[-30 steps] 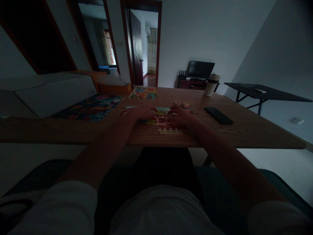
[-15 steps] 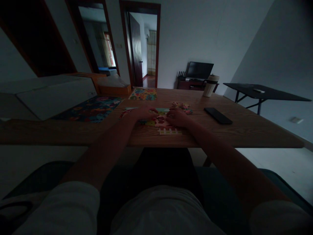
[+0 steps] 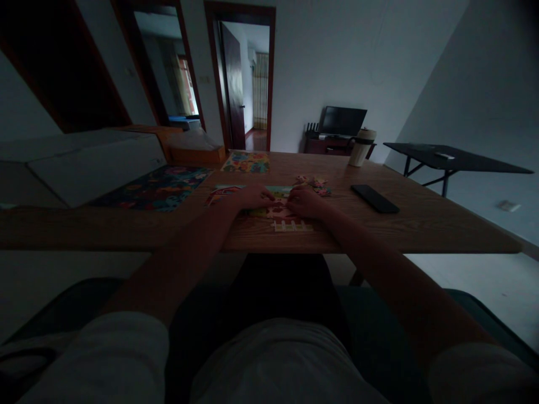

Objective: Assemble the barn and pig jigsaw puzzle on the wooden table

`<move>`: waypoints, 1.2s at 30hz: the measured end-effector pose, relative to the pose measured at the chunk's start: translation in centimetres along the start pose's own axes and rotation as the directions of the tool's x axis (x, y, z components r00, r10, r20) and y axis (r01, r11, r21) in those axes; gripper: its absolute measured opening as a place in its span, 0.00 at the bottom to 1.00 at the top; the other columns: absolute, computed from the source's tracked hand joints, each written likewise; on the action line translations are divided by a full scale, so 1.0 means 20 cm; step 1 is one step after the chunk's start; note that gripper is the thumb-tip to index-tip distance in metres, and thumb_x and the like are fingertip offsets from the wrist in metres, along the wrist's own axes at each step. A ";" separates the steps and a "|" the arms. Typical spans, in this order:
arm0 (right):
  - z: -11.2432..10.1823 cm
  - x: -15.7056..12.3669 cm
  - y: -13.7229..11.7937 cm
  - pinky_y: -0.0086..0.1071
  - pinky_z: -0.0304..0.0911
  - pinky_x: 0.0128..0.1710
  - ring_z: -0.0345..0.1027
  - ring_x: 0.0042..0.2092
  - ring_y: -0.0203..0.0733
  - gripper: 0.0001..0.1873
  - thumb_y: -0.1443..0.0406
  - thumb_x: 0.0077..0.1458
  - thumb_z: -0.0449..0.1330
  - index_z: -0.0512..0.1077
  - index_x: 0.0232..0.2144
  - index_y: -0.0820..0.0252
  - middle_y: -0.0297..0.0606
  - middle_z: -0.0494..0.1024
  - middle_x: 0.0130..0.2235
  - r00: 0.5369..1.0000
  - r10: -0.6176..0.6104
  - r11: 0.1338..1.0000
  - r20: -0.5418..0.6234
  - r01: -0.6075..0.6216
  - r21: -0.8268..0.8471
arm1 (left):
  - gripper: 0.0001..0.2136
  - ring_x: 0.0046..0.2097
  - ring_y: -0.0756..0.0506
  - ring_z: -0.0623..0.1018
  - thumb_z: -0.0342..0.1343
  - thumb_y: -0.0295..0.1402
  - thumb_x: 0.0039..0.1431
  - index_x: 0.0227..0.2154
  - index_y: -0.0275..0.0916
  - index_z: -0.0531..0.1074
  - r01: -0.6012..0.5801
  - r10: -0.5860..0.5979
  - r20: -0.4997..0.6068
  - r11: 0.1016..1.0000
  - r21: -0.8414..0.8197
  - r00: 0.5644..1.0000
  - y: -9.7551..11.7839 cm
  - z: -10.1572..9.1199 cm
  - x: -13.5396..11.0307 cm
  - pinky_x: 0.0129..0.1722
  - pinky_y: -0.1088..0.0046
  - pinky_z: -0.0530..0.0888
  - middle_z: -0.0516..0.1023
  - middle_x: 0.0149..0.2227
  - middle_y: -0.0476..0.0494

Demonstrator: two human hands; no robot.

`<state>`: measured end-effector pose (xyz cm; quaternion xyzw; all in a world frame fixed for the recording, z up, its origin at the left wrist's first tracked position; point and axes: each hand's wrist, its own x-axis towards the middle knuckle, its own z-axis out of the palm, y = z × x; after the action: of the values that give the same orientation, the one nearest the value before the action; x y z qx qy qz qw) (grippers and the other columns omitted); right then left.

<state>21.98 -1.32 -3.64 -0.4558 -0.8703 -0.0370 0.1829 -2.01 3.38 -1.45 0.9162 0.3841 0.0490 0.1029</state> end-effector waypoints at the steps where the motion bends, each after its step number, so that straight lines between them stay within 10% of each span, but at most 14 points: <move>1: 0.00 0.00 0.00 0.36 0.63 0.52 0.73 0.46 0.46 0.14 0.59 0.64 0.58 0.81 0.38 0.61 0.45 0.81 0.42 1.000 0.013 1.000 0.000 -0.013 0.002 | 0.23 0.46 0.42 0.79 0.51 0.52 0.62 0.47 0.42 0.82 -0.002 0.002 0.002 1.000 0.004 1.000 0.01 0.00 0.00 0.48 0.70 0.71 0.83 0.47 0.39; 36: 0.02 0.00 -0.05 0.37 0.61 0.51 0.74 0.47 0.48 0.20 0.55 0.69 0.52 0.81 0.42 0.58 0.46 0.81 0.43 0.998 0.048 0.996 0.027 -0.046 -0.082 | 0.25 0.48 0.40 0.78 0.53 0.56 0.61 0.47 0.42 0.80 0.056 -0.056 -0.013 0.998 0.033 0.998 0.07 -0.01 -0.01 0.48 0.69 0.70 0.81 0.49 0.39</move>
<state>21.11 -1.72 -3.91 -0.4838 -0.8596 -0.0617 0.1524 -1.13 2.37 -1.02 0.9063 0.4110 0.0451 0.0870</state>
